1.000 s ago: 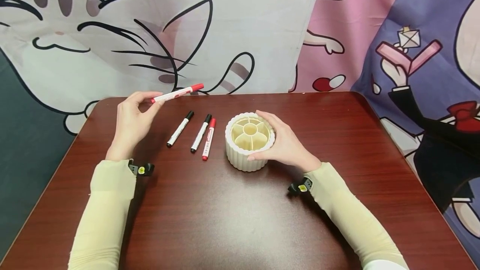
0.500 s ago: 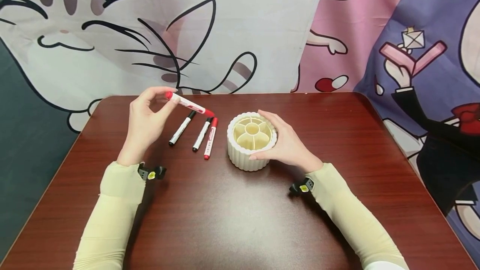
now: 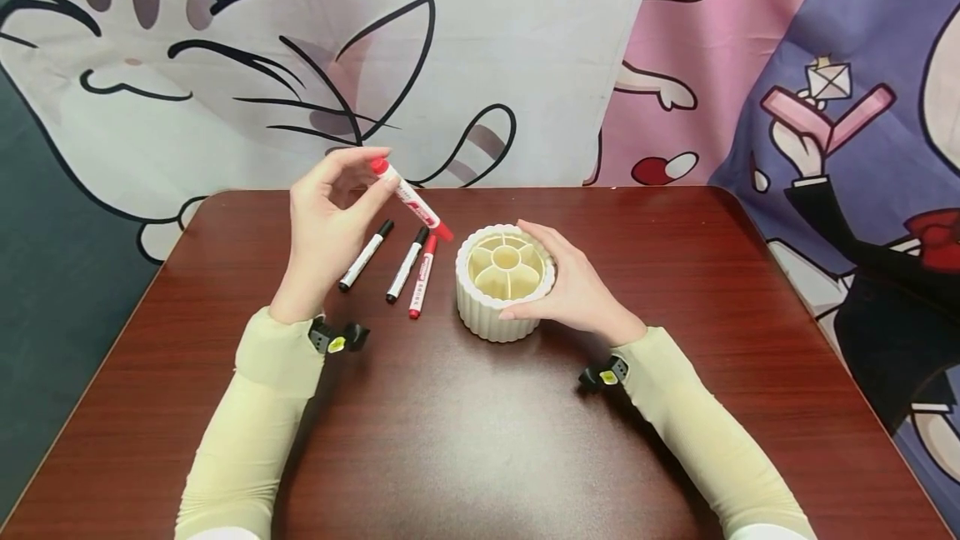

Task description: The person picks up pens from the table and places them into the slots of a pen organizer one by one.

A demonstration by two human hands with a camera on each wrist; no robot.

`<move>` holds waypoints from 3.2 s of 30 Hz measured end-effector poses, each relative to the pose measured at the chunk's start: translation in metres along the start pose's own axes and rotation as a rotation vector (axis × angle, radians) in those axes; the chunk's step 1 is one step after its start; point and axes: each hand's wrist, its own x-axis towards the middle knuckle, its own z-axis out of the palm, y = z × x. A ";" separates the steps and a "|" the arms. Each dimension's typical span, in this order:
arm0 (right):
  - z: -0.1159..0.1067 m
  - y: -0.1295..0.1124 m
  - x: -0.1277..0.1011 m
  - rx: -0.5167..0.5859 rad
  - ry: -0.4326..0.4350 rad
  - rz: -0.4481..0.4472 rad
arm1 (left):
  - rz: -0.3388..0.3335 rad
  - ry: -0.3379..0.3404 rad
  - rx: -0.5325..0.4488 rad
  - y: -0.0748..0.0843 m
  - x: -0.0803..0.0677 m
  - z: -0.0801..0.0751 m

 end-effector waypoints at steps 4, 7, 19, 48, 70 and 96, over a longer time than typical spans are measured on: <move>0.000 0.000 0.000 0.002 0.001 -0.003 | -0.003 -0.001 -0.041 -0.009 0.005 0.009; 0.000 0.001 0.000 0.006 0.001 -0.005 | 0.000 -0.006 -0.056 -0.005 0.007 0.018; -0.001 0.000 0.001 0.018 -0.011 0.008 | -0.012 -0.041 -0.107 0.003 0.007 0.054; 0.001 0.000 -0.001 -0.003 0.003 0.001 | -0.149 -0.199 0.014 -0.037 -0.015 0.055; 0.000 0.002 -0.002 0.005 0.009 0.004 | -0.323 -0.115 0.358 -0.105 -0.039 -0.061; -0.016 -0.004 -0.034 -0.160 -0.039 -0.014 | -0.573 -0.467 0.583 -0.128 -0.060 -0.088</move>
